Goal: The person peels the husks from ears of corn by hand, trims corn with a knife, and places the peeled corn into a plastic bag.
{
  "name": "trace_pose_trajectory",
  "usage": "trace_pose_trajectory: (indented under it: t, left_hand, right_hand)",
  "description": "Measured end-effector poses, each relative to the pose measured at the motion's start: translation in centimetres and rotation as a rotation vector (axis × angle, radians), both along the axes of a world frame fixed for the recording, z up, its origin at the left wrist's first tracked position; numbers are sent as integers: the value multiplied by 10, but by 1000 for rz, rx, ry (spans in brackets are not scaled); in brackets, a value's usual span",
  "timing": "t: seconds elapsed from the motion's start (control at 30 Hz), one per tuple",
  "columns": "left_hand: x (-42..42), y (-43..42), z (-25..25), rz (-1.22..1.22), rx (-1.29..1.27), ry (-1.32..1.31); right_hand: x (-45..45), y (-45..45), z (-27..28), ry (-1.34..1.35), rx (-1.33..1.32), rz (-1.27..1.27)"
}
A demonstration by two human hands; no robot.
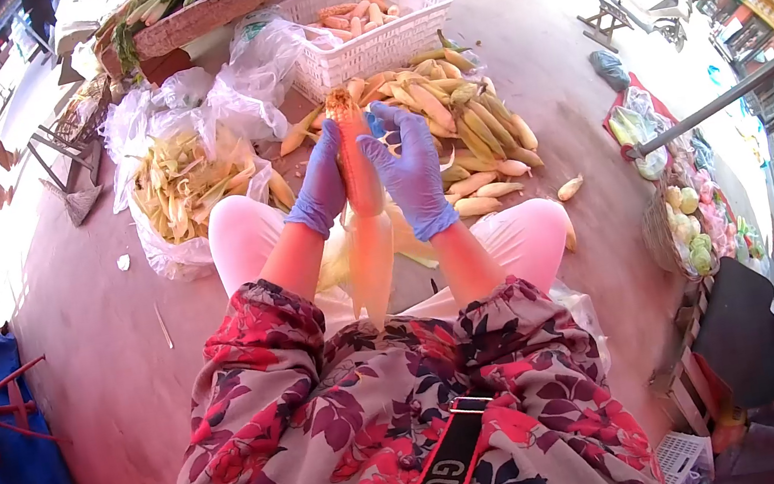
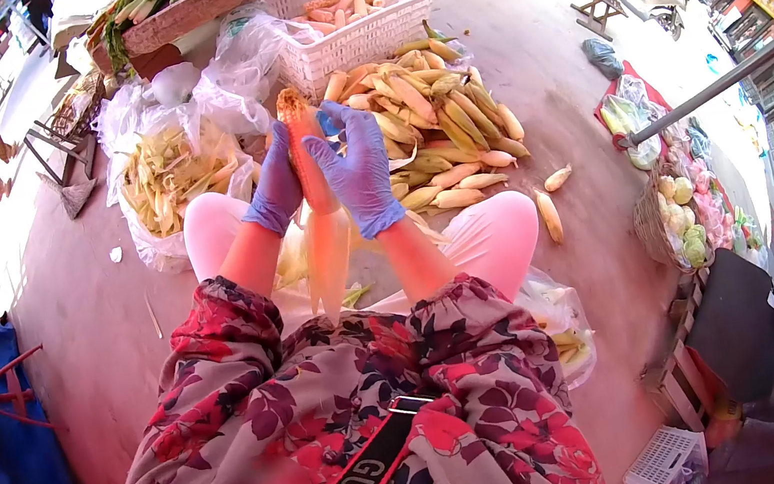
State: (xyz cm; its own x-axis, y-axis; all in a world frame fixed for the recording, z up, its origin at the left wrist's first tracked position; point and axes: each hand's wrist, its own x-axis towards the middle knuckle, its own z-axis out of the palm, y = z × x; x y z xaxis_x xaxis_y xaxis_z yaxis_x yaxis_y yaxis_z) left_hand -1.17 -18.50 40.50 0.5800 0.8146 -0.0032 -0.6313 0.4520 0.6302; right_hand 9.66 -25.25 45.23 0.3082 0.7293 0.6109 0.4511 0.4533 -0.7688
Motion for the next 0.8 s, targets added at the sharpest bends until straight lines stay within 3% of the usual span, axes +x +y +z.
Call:
trace_pose_trajectory:
  t: [0.07,0.1,0.2,0.3,0.4,0.53,0.6,0.67,0.77,0.8]
  left_hand:
    - [4,-7,-5,-2,48,57]
    - [2,-12,-1,-6,35,69]
    - [0,-12,-4,-34,-57,20]
    - [0,-16,2,-108,-143,-101]
    - [-2,-10,2,-85,-135,-63]
    - [7,-14,-2,22,134,127]
    - [10,-13,-8,109,310,275]
    - [11,-13,-10,121,209,199]
    - [3,5,-7,75,-159,-122]
    - [-3,7,4,117,-162,-159]
  right_hand:
    - [3,19,-12,412,-140,152]
    - [0,17,-7,479,-110,165]
    - [2,17,-14,251,-73,61]
    - [2,13,-19,196,26,58]
    - [-1,8,-18,639,19,233]
    - [-3,13,-11,134,-6,-73]
    - [1,15,-14,149,19,-49]
    - [6,16,-16,2,96,-78]
    - [9,-2,-22,813,-98,467]
    - [20,-9,-34,752,-188,564]
